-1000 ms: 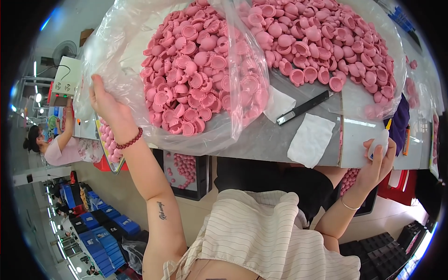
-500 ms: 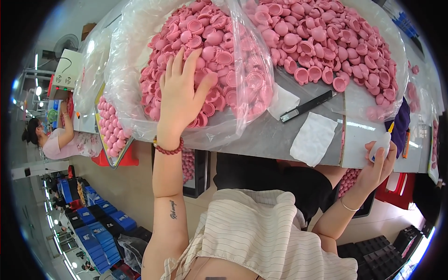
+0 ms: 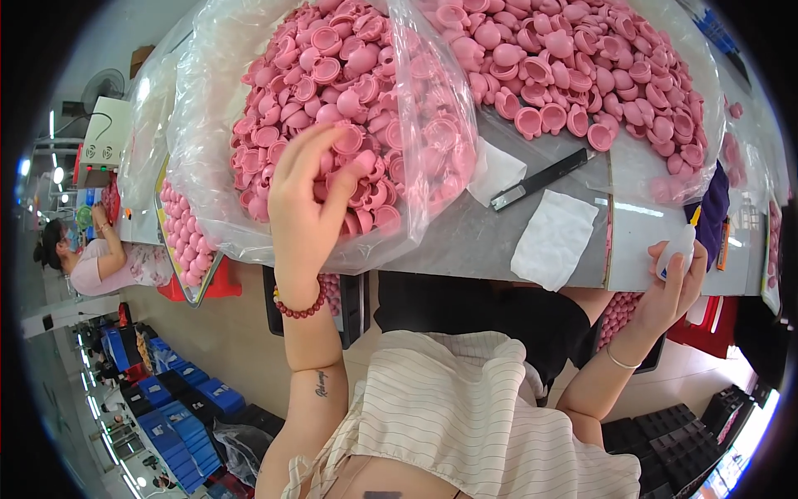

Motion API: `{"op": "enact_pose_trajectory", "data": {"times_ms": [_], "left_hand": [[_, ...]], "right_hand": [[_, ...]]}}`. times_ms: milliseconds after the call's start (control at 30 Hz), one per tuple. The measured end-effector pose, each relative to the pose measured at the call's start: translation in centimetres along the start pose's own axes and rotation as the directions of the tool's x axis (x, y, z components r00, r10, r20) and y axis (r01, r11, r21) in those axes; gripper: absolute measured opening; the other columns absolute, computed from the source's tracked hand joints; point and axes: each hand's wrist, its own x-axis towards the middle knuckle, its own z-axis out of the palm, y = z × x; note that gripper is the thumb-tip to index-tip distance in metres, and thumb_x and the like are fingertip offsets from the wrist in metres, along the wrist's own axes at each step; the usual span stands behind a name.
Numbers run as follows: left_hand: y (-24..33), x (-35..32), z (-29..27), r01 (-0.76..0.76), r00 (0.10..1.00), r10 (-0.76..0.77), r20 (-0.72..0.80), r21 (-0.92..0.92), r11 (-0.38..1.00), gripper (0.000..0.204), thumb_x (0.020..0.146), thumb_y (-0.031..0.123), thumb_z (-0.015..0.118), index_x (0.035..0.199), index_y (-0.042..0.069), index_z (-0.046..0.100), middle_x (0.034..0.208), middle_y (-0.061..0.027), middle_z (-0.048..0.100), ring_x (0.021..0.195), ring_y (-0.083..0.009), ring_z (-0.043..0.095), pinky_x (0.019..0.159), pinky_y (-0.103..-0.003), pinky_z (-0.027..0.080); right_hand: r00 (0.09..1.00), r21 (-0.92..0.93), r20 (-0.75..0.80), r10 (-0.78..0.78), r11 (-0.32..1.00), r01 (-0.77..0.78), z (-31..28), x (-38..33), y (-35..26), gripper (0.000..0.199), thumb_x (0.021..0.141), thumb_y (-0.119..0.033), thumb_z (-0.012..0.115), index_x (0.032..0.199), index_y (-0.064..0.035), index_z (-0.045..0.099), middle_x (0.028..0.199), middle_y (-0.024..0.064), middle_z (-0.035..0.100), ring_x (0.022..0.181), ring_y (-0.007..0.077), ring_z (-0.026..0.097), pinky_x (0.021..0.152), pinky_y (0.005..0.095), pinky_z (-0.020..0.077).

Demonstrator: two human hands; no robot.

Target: Applying glue to pink plastic toy components and assembling them.

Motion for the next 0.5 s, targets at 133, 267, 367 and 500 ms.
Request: {"op": "enact_pose_trajectory", "data": {"times_ms": [133, 267, 367, 500], "left_hand": [[-0.6, 0.0, 0.0, 0.027, 0.986, -0.042, -0.159, -0.098, 0.995, 0.026, 0.069, 0.002, 0.059, 0.094, 0.003, 0.056, 0.097, -0.0116, 0.056, 0.088, -0.0237, 0.054, 0.076, -0.031, 0.042], [-0.1, -0.9, 0.1, 0.066, 0.940, -0.149, -0.307, -0.268, 0.961, 0.022, 0.072, 0.001, 0.059, 0.094, 0.001, 0.056, 0.094, -0.0102, 0.057, 0.085, -0.0171, 0.055, 0.074, -0.027, 0.043], [0.5, -0.8, 0.1, 0.072, 0.896, -0.216, -0.387, -0.354, 0.932, 0.020, 0.074, 0.003, 0.059, 0.094, -0.001, 0.056, 0.092, -0.0088, 0.057, 0.082, -0.0135, 0.054, 0.072, -0.025, 0.044], [0.4, -0.4, 0.1, 0.196, 0.925, -0.264, -0.273, -0.253, 0.947, 0.020, 0.077, 0.006, 0.056, 0.095, -0.002, 0.055, 0.091, -0.0089, 0.058, 0.078, -0.0133, 0.055, 0.070, -0.025, 0.045]], "right_hand": [[1.000, 0.027, -0.006, -0.004, 1.000, 0.004, -0.1, 0.0, 0.2, 0.026, 0.081, -0.022, 0.048, 0.093, 0.0016, 0.045, 0.067, 0.0071, 0.053, 0.056, 0.0068, 0.039, 0.051, 0.0177, 0.0281], [0.999, 0.028, -0.033, -0.007, 1.000, 0.008, 0.1, -0.1, 0.0, 0.026, 0.081, -0.021, 0.049, 0.093, 0.0017, 0.044, 0.067, 0.0074, 0.053, 0.057, 0.0070, 0.040, 0.051, 0.0176, 0.0286], [0.998, 0.077, -0.059, -0.014, 0.997, 0.018, 0.1, 0.0, 0.0, 0.026, 0.081, -0.020, 0.049, 0.093, 0.0018, 0.044, 0.067, 0.0077, 0.053, 0.057, 0.0073, 0.040, 0.050, 0.0176, 0.0291], [0.997, 0.072, -0.067, -0.039, 0.996, 0.044, 0.4, -0.1, 0.5, 0.026, 0.081, -0.021, 0.049, 0.093, 0.0019, 0.044, 0.068, 0.0083, 0.053, 0.057, 0.0081, 0.041, 0.049, 0.0176, 0.0292]]}}
